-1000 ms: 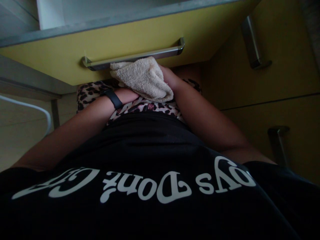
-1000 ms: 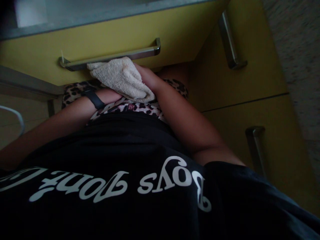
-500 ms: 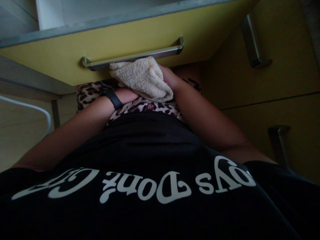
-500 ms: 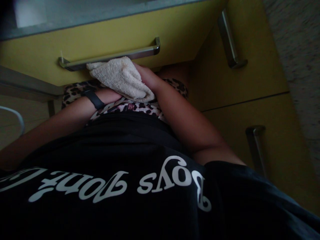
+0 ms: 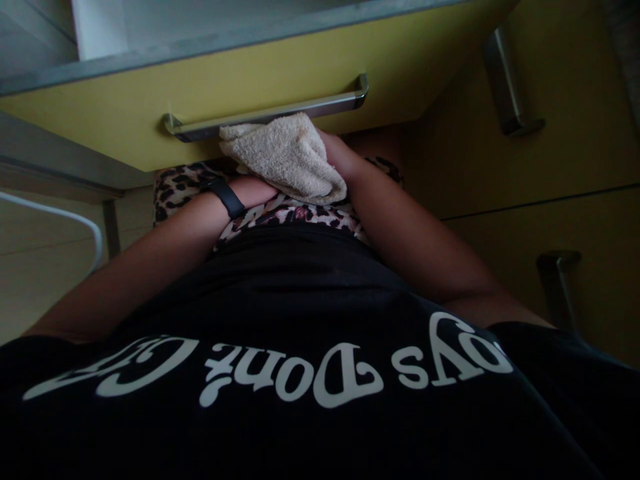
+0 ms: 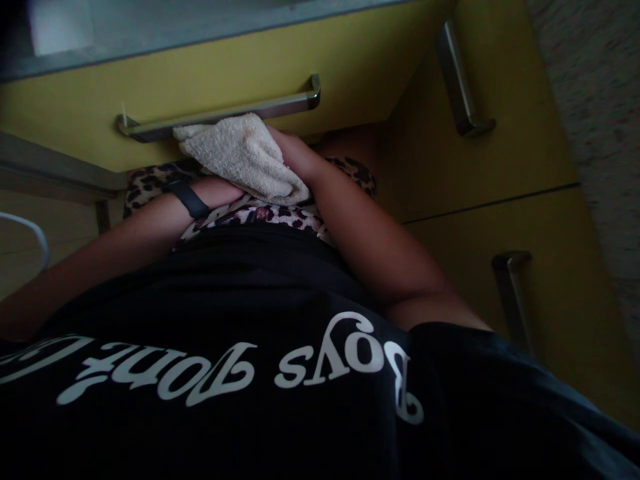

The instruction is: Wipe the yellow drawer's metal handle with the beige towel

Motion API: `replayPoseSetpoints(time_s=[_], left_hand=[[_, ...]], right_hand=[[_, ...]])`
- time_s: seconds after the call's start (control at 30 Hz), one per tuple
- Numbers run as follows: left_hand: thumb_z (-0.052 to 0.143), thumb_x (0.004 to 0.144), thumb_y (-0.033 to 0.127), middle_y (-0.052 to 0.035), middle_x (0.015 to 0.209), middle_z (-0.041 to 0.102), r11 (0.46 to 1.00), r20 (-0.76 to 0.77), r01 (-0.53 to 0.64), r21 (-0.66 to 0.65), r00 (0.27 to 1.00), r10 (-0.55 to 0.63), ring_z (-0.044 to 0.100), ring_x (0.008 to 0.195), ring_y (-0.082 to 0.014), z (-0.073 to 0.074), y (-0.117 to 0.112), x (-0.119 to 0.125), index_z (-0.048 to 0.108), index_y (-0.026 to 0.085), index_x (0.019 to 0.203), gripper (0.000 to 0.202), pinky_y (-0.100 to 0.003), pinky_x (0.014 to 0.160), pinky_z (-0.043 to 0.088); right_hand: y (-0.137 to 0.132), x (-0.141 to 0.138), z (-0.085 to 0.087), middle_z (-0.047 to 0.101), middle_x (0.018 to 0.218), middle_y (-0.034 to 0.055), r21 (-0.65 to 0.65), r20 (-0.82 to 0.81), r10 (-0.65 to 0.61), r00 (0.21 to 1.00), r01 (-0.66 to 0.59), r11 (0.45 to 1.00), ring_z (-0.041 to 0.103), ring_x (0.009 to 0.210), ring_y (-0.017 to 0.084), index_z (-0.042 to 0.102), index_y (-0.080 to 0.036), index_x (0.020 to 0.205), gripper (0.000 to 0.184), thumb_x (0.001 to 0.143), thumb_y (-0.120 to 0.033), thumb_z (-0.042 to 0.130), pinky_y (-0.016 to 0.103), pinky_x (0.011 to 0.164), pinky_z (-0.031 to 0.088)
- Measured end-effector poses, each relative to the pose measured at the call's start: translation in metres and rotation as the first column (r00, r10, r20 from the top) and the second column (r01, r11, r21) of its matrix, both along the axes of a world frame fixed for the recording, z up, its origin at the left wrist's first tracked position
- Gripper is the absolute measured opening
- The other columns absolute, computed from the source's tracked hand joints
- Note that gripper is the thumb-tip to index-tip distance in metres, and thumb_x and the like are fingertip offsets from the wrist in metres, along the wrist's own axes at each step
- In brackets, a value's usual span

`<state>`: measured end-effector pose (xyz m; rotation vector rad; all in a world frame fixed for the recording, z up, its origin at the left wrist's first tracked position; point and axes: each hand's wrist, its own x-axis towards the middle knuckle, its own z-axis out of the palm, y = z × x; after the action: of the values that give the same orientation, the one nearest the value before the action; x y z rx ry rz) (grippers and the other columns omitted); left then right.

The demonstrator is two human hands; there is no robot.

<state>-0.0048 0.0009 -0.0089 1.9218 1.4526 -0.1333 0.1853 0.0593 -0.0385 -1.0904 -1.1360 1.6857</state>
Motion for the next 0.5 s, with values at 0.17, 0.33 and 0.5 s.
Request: replayPoseSetpoints(time_s=[0.17, 0.33, 0.5], left_hand=[[0.024, 0.098, 0.058, -0.007, 0.109, 0.078, 1.0, -0.029, 0.023, 0.01, 0.999, -0.022, 0.061, 0.134, -0.0194, -0.002, 0.0, 0.0, 0.076, 0.026, 0.127, 0.067, -0.039, 0.132, 0.032], [0.031, 0.095, 0.05, -0.0065, 0.115, 0.077, 1.0, -0.037, 0.023, 0.01, 0.999, -0.023, 0.063, 0.13, -0.0189, 0.002, 0.0, 0.002, 0.072, 0.026, 0.133, 0.061, -0.038, 0.128, 0.037], [0.028, 0.096, 0.052, -0.0072, 0.119, 0.077, 0.999, -0.036, 0.034, 0.012, 0.999, -0.033, 0.062, 0.134, -0.0193, 0.001, 0.0, 0.001, 0.074, 0.025, 0.13, 0.063, -0.039, 0.13, 0.037]], right_hand=[[-0.004, 0.001, 0.011, 0.078, 0.091, -0.0054, -0.058, 0.007, 0.073, 0.997, -0.072, 0.996, 0.07, 0.12, 0.012, 0.075, -0.007, 0.101, 0.032, 0.101, -0.031, 0.052, 0.041, 0.132, 0.034], [-0.008, 0.002, 0.018, 0.078, 0.095, -0.0058, -0.038, 0.024, 0.078, 0.997, -0.077, 0.996, 0.069, 0.122, 0.011, 0.073, -0.007, 0.099, 0.032, 0.102, -0.028, 0.049, 0.043, 0.132, 0.033], [-0.014, 0.002, 0.029, 0.078, 0.102, -0.0039, -0.061, 0.035, 0.08, 0.996, -0.077, 0.995, 0.065, 0.13, 0.013, 0.073, -0.007, 0.096, 0.029, 0.101, -0.023, 0.05, 0.042, 0.134, 0.029]])
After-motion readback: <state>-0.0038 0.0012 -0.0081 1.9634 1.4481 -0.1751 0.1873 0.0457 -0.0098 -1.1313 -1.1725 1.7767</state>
